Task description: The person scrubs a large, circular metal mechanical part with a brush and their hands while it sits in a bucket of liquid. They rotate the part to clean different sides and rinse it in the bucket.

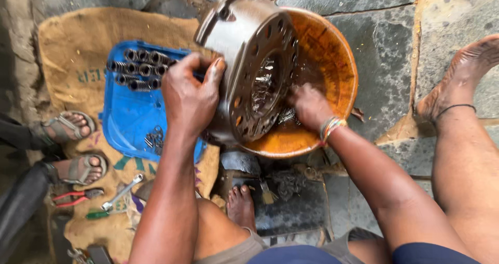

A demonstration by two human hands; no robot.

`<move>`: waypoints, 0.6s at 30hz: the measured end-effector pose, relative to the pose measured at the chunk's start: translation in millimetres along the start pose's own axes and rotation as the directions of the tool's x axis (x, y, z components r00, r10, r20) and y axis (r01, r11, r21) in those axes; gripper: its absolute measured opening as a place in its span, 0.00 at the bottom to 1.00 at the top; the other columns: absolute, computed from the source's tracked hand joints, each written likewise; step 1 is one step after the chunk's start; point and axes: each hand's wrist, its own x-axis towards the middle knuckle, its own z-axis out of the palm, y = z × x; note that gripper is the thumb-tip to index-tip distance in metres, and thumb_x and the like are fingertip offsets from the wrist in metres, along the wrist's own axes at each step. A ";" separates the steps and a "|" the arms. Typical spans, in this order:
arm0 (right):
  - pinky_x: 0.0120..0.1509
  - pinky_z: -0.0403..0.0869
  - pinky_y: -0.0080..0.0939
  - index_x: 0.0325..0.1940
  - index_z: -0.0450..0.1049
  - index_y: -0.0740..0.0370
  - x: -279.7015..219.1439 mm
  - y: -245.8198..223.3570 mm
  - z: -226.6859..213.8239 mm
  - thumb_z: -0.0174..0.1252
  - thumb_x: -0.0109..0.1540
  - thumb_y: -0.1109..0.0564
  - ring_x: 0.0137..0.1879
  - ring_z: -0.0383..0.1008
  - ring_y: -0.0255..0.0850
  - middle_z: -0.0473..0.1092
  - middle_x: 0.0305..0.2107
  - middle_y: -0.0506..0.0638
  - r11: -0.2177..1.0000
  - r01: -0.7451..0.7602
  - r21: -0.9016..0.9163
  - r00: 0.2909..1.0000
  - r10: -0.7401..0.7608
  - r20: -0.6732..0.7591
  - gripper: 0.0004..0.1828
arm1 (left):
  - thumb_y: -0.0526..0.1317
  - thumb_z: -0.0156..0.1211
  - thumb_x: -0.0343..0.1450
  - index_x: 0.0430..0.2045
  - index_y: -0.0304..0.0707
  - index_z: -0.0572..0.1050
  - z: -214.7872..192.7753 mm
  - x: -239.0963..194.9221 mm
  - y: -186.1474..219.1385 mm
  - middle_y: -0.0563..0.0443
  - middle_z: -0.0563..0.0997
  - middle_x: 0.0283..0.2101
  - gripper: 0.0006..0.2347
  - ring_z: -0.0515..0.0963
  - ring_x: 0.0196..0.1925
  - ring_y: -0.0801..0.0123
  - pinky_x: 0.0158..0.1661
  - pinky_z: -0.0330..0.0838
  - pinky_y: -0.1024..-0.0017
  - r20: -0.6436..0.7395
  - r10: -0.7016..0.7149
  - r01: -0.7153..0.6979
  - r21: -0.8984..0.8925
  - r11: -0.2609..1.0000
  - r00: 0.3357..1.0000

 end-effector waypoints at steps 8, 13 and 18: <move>0.54 0.73 0.34 0.52 0.79 0.66 -6.6 22.2 -96.2 0.52 0.65 0.64 0.47 0.74 0.36 0.77 0.42 0.48 0.104 0.117 0.988 0.901 0.407 -0.149 0.14 | 0.35 0.62 0.74 0.34 0.32 0.80 3.2 1.6 -15.9 0.50 0.83 0.28 0.04 0.76 0.30 0.81 0.33 0.73 0.75 0.137 0.074 -0.032 -0.287 0.957 0.988; 0.67 0.72 0.38 0.55 0.74 0.67 3.6 -46.1 -186.8 0.50 0.69 0.67 0.56 0.74 0.38 0.75 0.49 0.51 0.237 0.481 0.844 0.747 0.393 -0.536 0.12 | 0.37 0.60 0.74 0.33 0.32 0.80 18.6 0.9 -5.1 0.46 0.82 0.26 0.06 0.76 0.28 0.74 0.30 0.72 0.70 0.114 0.007 0.031 -0.328 0.944 0.993; 0.71 0.70 0.49 0.51 0.76 0.65 -14.2 -138.0 -228.8 0.52 0.61 0.69 0.61 0.70 0.52 0.69 0.50 0.60 0.800 0.355 0.484 0.513 0.267 -0.816 0.16 | 0.40 0.55 0.76 0.32 0.32 0.77 20.6 6.1 -2.1 0.43 0.80 0.23 0.09 0.81 0.25 0.67 0.29 0.71 0.66 0.025 -0.055 0.060 -0.240 0.969 0.998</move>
